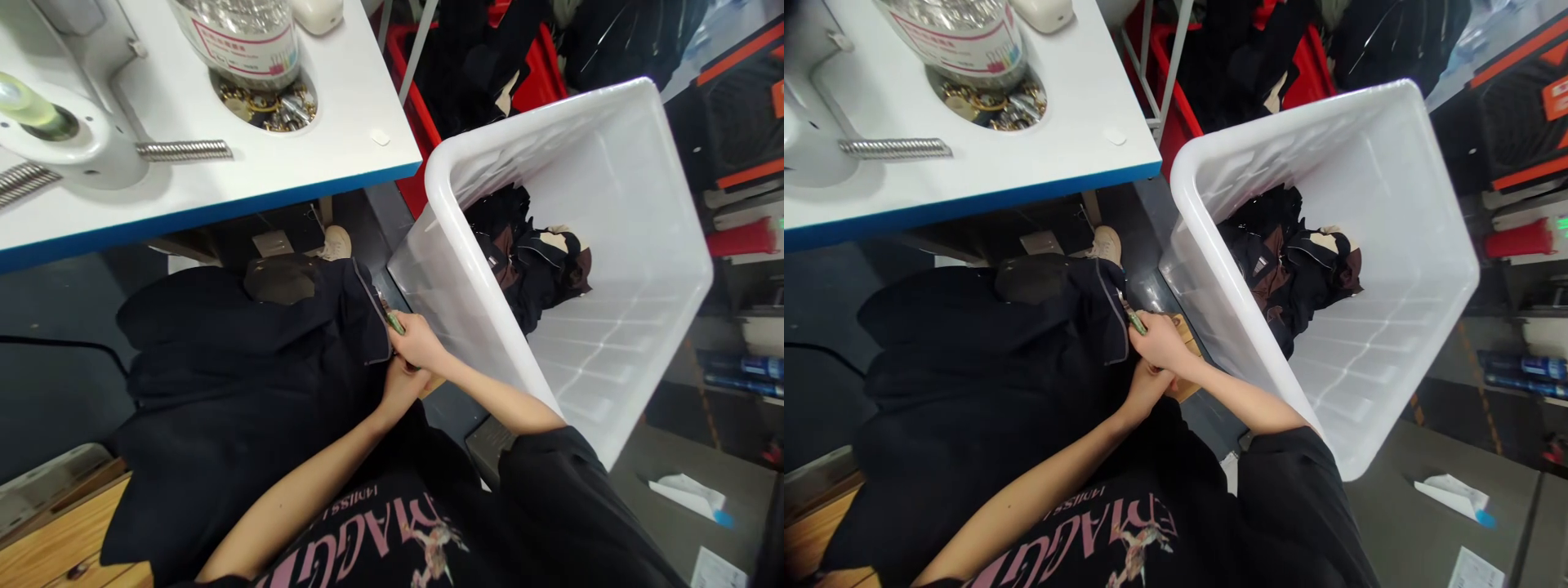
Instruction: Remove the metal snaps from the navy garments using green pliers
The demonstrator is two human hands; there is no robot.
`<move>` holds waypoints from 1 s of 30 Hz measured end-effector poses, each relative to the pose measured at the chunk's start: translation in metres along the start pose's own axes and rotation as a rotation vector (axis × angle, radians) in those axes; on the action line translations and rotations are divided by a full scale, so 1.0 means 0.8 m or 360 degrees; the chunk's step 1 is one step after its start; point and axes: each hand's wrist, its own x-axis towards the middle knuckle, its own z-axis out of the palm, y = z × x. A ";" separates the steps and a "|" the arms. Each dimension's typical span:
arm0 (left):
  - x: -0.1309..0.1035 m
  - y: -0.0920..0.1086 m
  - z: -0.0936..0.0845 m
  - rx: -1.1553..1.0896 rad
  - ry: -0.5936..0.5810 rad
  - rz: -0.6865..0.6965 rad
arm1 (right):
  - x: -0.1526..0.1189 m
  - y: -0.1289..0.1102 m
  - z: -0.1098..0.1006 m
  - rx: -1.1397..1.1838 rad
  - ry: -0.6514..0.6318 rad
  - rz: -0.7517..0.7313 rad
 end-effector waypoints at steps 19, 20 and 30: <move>0.008 0.000 -0.009 -0.0582 -0.0117 -0.0171 | 0.007 0.011 0.002 0.0041 0.0005 -0.0032; 0.009 -0.002 -0.010 -0.0545 -0.0094 -0.0203 | 0.007 0.013 0.003 0.0059 -0.0009 -0.0021; 0.010 -0.015 -0.009 -0.0012 0.0157 -0.0109 | -0.002 0.025 0.009 0.0347 -0.0040 -0.0023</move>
